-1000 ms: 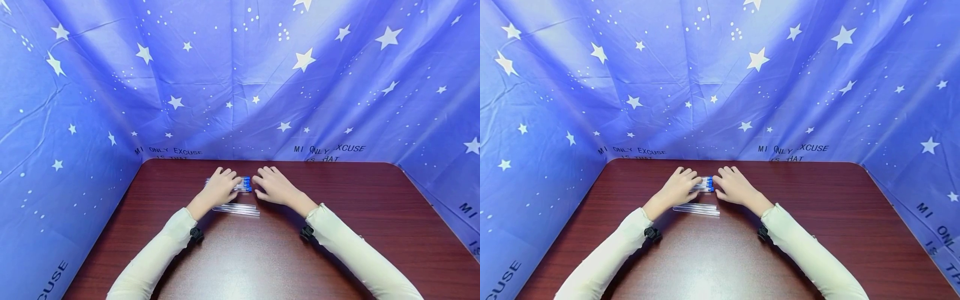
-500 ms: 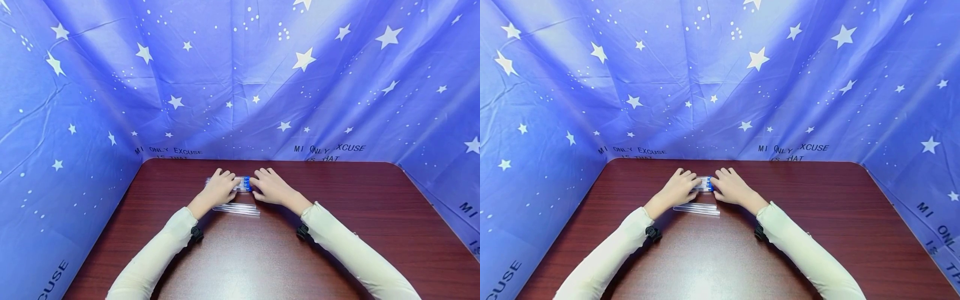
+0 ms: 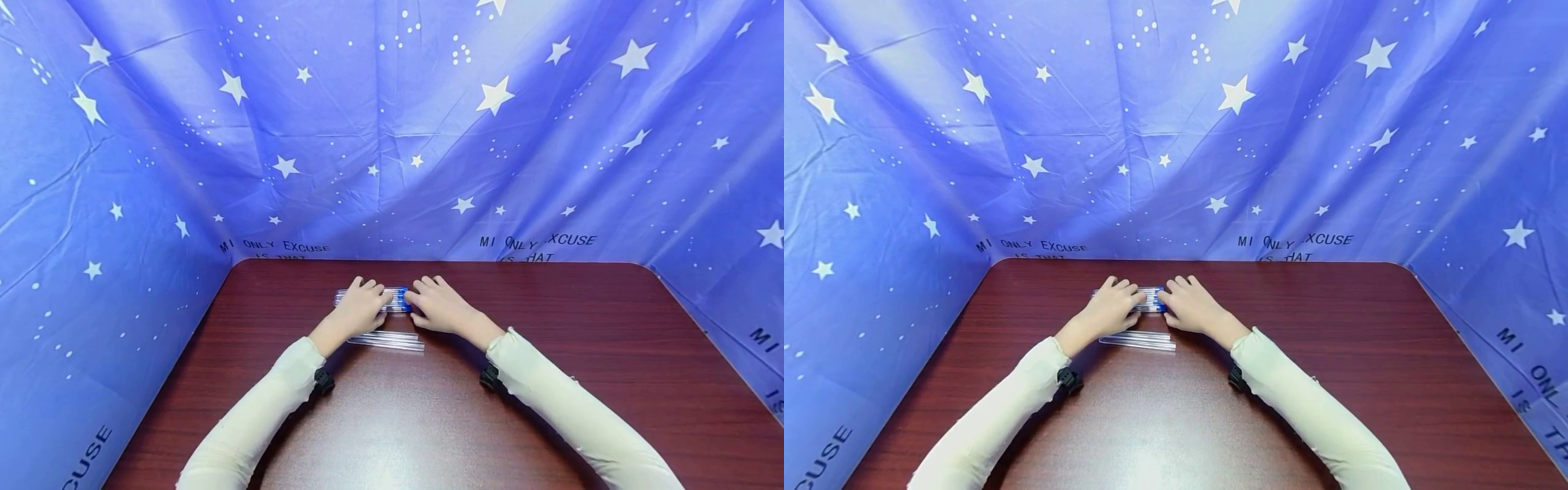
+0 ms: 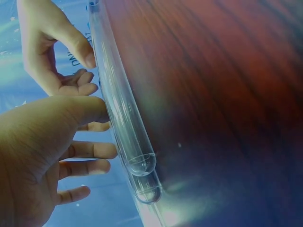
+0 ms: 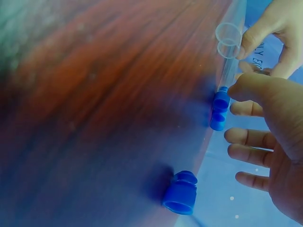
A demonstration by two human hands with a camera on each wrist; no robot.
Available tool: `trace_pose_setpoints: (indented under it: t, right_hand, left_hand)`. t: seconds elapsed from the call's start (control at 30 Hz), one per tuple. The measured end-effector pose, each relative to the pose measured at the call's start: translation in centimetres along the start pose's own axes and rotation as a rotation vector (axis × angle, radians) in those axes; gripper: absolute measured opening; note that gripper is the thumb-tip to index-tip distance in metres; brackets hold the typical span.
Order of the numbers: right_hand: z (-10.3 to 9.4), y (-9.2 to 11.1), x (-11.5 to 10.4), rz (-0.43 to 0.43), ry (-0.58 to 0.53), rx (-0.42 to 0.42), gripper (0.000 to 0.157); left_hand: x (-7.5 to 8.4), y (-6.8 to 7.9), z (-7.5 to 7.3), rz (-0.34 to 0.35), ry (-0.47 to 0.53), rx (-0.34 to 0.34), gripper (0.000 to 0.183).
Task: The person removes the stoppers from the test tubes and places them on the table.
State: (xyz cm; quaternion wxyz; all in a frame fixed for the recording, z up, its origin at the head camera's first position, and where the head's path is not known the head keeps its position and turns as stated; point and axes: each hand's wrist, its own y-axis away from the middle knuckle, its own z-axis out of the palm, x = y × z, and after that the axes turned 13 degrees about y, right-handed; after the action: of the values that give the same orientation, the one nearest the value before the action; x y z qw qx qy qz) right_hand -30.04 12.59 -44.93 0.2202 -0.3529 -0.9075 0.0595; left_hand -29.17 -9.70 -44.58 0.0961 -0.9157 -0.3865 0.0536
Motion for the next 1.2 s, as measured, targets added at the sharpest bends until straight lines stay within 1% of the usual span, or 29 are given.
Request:
trace_pose_setpoints:
  t: [0.13, 0.27, 0.53, 0.77, 1.2]
  right_hand:
    - [0.15, 0.03, -0.06, -0.002, 0.004, 0.013, 0.019]
    - [0.4, 0.04, -0.12, -0.005, 0.01, 0.008, 0.018]
    - [0.64, -0.02, -0.33, -0.005, 0.004, -0.026, 0.018]
    - [0.35, -0.04, -0.55, -0.011, -0.004, -0.035, 0.018]
    - [0.59, -0.13, -0.79, -0.017, -0.007, -0.044, 0.014]
  left_hand:
    - [0.06, -0.05, 0.11, -0.01, 0.009, -0.012, 0.031]
    - [0.17, -0.06, 0.21, -0.014, 0.017, -0.017, 0.03]
    - [0.36, 0.03, 0.19, -0.003, 0.012, 0.012, 0.028]
    - [0.55, -0.08, 0.16, -0.012, 0.018, -0.003, 0.024]
    - [0.61, -0.23, 0.67, 0.007, 0.051, 0.009, 0.016]
